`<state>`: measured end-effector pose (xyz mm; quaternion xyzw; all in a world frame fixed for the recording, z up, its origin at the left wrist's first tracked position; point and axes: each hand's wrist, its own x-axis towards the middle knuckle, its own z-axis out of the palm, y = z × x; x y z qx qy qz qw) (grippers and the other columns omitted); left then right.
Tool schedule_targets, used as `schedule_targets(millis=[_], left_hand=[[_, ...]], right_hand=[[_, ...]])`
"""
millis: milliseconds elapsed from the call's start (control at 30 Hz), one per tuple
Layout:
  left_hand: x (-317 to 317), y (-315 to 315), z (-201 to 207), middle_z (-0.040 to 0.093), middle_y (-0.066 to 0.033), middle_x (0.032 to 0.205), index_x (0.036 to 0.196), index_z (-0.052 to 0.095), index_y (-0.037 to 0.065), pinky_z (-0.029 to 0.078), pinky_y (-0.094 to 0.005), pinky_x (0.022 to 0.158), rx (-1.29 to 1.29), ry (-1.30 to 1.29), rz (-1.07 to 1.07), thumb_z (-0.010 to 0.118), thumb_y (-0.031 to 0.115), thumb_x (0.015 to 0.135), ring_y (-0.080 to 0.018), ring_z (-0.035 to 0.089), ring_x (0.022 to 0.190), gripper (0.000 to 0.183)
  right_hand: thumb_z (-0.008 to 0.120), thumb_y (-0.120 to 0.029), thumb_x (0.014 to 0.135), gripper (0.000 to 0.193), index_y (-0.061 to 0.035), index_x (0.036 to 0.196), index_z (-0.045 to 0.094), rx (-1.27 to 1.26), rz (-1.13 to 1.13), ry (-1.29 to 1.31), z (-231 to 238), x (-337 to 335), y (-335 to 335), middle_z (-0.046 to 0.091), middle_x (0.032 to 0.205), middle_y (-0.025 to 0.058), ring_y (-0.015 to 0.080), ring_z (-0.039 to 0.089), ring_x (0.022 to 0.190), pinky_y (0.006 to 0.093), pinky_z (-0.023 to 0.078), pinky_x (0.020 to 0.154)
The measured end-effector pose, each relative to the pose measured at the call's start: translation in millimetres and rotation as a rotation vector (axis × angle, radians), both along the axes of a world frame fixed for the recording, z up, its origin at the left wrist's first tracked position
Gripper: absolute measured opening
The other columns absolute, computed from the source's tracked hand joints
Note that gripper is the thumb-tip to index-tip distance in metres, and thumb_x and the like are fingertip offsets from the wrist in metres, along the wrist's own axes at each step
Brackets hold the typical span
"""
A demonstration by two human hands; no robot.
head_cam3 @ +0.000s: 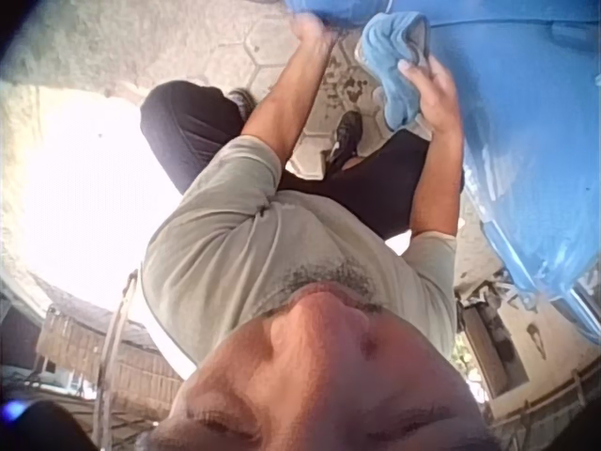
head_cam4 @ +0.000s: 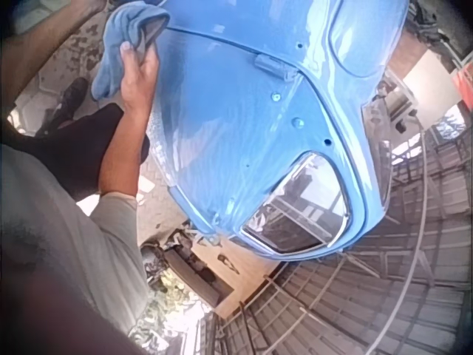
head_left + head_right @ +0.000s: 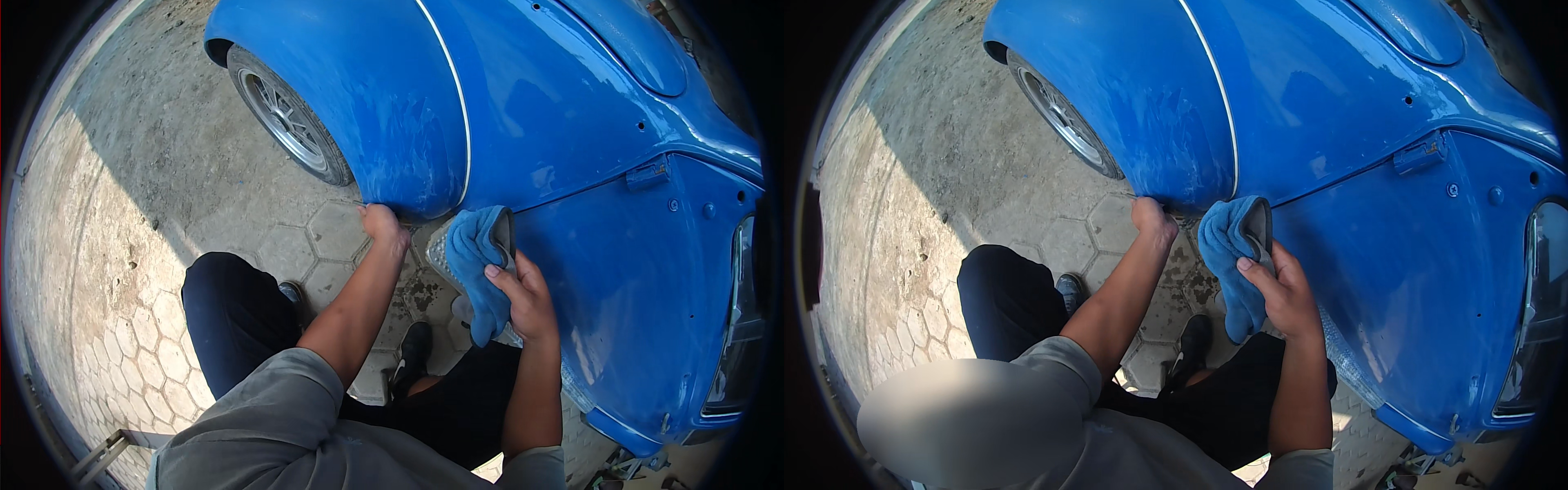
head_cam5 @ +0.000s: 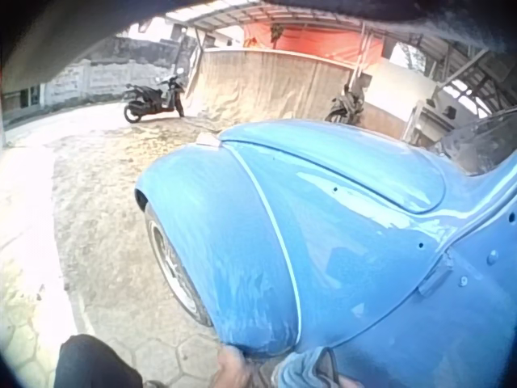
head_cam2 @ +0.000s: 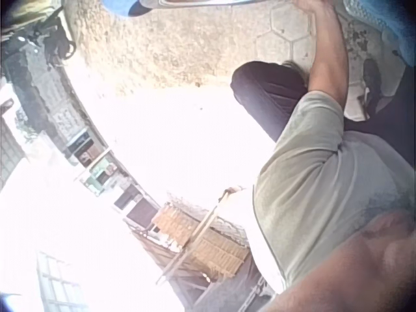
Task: Sanding the exterior body of a blue car using sandpaper and a cloth.
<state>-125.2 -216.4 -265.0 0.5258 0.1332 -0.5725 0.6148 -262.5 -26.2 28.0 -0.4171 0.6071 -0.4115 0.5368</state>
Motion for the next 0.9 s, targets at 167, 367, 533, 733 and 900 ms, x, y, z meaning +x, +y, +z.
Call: schedule_targets(millis=[167,367,533,733,900], left_hand=[[5,-12,-44,0.039,-0.0229,0.198,0.193,0.031,0.002,0.047,-0.0624,0.140,0.014,0.148,-0.046,0.034,0.019,0.126,-0.0438,0.052,0.173,0.069],[10,9,-13,0.044,-0.0207,0.196,0.193,0.033,0.005,0.048,-0.0570,0.140,-0.039,0.175,-0.137,0.035,0.021,0.130,-0.0378,0.054,0.172,0.065],[-28,20,20,0.022,-0.0184,0.206,0.200,0.006,0.008,0.033,-0.0584,0.149,-0.001,0.033,-0.059,0.028,0.045,0.135,-0.0399,0.040,0.181,0.079],[16,-14,-15,0.025,-0.0167,0.205,0.198,0.016,0.006,0.034,-0.0589,0.148,-0.167,0.497,-0.124,0.021,0.048,0.133,-0.0407,0.040,0.181,0.077],[-23,9,2,0.035,-0.0167,0.202,0.195,0.032,0.006,0.033,-0.0607,0.149,-0.136,0.280,0.002,0.020,0.047,0.132,-0.0399,0.041,0.180,0.076]], right_hand=[[0.078,-0.015,0.119,0.044,0.0043,0.158,0.074,-0.001,-0.006,-0.013,-3,1,1,0.080,0.141,0.0036,0.0130,0.070,0.132,0.0345,0.054,0.120],[0.076,-0.013,0.119,0.044,0.0044,0.159,0.074,-0.048,-0.019,-0.021,0,0,1,0.080,0.143,0.0048,0.0135,0.071,0.132,0.0341,0.054,0.119],[0.075,-0.012,0.118,0.044,0.0047,0.159,0.073,-0.003,-0.028,-0.056,-1,-2,3,0.081,0.143,0.0062,0.0144,0.072,0.131,0.0343,0.055,0.119],[0.075,-0.012,0.117,0.045,0.0058,0.159,0.073,-0.036,-0.062,-0.054,1,-4,7,0.082,0.144,0.0077,0.0154,0.074,0.131,0.0349,0.056,0.118],[0.075,-0.013,0.118,0.047,0.0064,0.161,0.071,-0.041,-0.080,-0.063,5,-7,7,0.082,0.147,0.0093,0.0165,0.074,0.134,0.0360,0.055,0.120]])
